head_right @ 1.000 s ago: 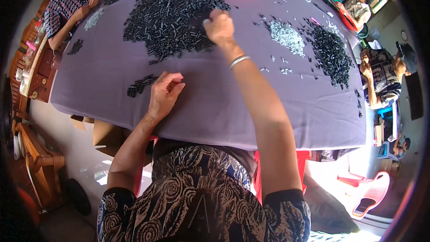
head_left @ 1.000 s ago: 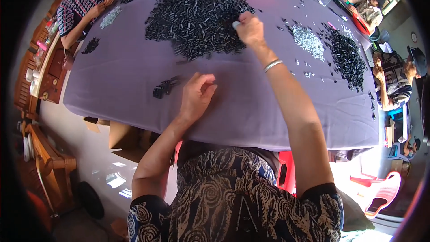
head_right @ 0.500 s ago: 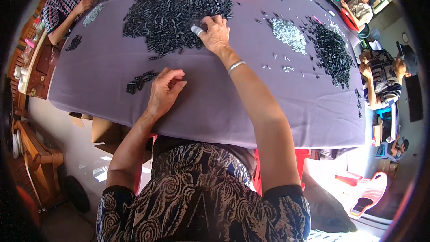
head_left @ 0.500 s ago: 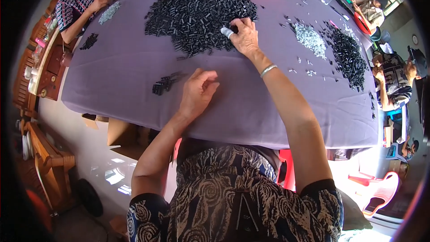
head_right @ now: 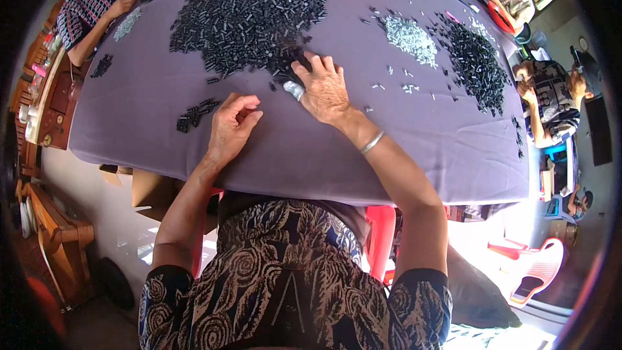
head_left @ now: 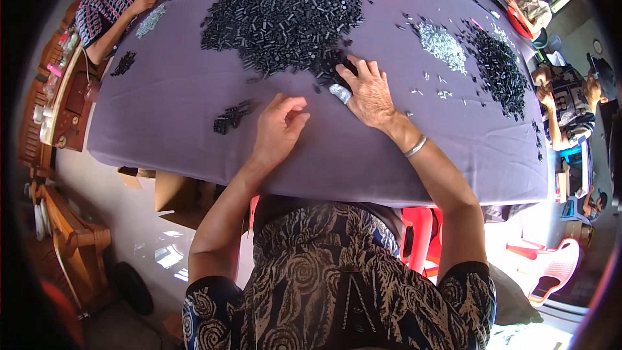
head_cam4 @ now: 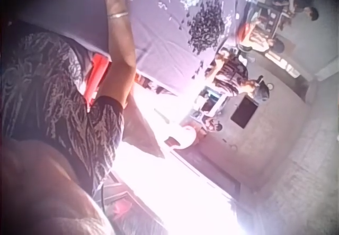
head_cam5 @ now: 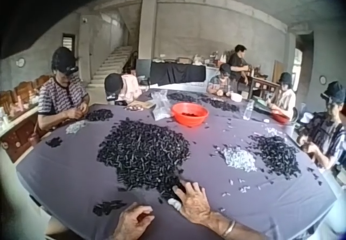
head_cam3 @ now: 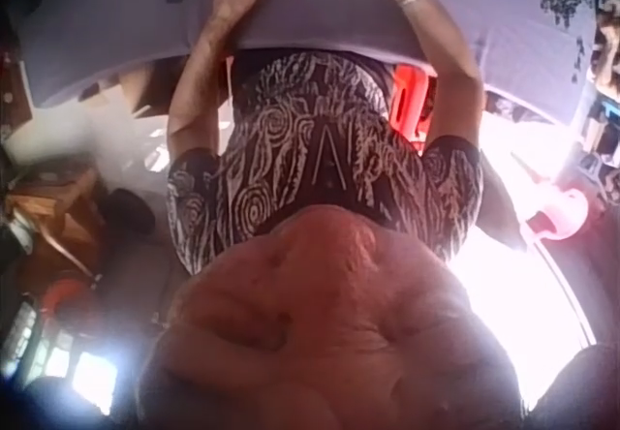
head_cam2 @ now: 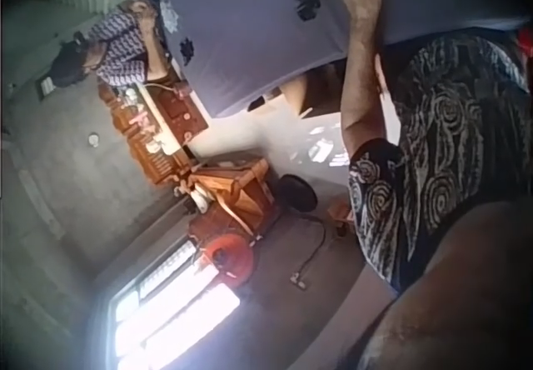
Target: Sort small black components and place them into a small plastic bag.
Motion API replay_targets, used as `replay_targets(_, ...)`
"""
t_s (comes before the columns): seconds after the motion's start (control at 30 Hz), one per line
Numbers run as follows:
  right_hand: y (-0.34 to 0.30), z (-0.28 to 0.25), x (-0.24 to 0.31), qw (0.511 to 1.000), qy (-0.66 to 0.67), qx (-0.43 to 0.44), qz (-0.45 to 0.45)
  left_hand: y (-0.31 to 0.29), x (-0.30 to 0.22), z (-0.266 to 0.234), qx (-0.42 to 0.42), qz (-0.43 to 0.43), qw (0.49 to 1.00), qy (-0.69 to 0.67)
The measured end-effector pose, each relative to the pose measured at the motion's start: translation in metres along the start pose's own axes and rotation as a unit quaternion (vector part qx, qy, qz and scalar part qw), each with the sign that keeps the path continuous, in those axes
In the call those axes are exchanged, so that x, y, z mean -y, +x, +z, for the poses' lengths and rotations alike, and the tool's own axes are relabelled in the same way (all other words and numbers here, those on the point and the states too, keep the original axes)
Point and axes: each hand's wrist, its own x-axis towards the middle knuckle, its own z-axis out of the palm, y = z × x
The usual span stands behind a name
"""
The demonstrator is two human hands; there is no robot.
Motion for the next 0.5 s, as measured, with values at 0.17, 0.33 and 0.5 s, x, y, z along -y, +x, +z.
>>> replay_targets(0.17, -0.029, -0.019, -0.006, 1.0, -0.002, 0.012, -0.005, 0.0, -0.005, -0.002, 0.011, -0.021, 1.0, 0.004)
replay_targets(0.33, -0.046, -0.047, -0.02, 0.997, 0.073, -0.029, -0.013, 0.004, -0.004, -0.001, 0.024, -0.009, 0.999, 0.023)
replay_targets(0.5, -0.052, -0.059, -0.07, 0.927, 0.276, -0.168, 0.191, 0.01, -0.005, -0.01, 0.076, 0.026, 0.995, 0.06)
